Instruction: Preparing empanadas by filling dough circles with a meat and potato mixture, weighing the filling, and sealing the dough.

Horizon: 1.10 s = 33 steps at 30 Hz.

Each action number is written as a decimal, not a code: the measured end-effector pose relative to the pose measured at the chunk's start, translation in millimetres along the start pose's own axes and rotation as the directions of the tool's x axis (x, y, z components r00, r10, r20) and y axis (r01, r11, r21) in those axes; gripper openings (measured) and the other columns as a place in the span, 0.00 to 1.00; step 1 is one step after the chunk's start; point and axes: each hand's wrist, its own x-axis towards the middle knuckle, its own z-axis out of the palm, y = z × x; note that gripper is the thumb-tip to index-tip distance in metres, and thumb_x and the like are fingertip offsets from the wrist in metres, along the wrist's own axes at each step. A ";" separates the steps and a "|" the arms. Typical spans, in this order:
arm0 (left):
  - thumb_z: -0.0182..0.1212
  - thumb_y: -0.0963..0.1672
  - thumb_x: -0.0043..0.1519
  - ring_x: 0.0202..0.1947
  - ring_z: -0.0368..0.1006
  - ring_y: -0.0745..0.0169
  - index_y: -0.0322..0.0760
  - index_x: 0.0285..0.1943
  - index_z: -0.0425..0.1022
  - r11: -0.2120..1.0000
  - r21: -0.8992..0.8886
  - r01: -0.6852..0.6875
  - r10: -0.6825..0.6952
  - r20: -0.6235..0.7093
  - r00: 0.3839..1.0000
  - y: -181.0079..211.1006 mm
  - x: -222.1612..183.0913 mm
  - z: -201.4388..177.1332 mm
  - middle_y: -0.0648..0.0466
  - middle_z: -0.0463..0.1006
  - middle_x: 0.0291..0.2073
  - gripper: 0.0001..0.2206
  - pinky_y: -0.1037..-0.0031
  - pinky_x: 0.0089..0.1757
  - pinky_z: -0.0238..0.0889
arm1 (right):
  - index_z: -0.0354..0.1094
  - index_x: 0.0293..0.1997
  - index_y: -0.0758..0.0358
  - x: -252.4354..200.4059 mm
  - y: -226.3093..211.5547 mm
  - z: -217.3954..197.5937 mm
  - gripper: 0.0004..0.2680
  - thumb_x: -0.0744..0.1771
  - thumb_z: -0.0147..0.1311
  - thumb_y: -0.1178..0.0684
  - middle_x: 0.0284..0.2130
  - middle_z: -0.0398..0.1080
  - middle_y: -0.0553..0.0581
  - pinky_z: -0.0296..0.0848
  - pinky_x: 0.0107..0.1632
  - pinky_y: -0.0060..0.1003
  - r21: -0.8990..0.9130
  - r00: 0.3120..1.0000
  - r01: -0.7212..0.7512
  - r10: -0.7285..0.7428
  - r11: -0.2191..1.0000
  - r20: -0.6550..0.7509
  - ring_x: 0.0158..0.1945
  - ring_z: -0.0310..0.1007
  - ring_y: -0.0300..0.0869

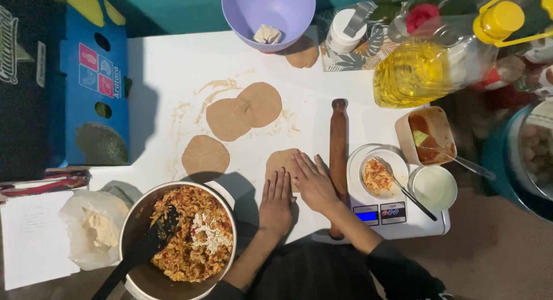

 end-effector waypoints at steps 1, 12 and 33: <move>0.45 0.47 0.66 0.78 0.35 0.48 0.29 0.78 0.42 1.000 -0.001 0.001 -0.001 0.002 1.000 0.9 -3.7 1.5 0.44 0.41 0.78 0.32 0.57 0.69 0.28 | 0.47 0.73 0.71 -5.5 -0.4 -1.1 0.24 0.69 0.45 0.50 0.74 0.47 0.66 0.38 0.74 0.58 0.001 1.000 0.000 0.000 1.000 0.002 0.77 0.44 0.53; 0.49 0.48 0.67 0.76 0.44 0.45 0.26 0.71 0.63 0.969 -0.120 -0.215 0.201 -0.119 0.972 4.7 -16.9 8.6 0.43 0.54 0.77 0.26 0.54 0.69 0.35 | 0.48 0.72 0.73 -22.0 -11.2 -8.5 0.25 0.69 0.44 0.46 0.73 0.46 0.69 0.37 0.73 0.58 -0.060 1.000 -0.007 0.009 0.998 0.027 0.76 0.44 0.55; 0.50 0.43 0.69 0.63 0.68 0.37 0.37 0.71 0.63 0.773 -0.611 -0.172 0.034 -0.231 0.972 75.9 12.2 -58.7 0.40 0.71 0.63 0.20 0.56 0.60 0.63 | 0.68 0.60 0.65 -135.4 24.6 -167.7 0.14 0.69 0.52 0.52 0.60 0.70 0.64 0.63 0.67 0.53 0.020 0.832 -0.411 0.385 0.911 -0.399 0.67 0.65 0.59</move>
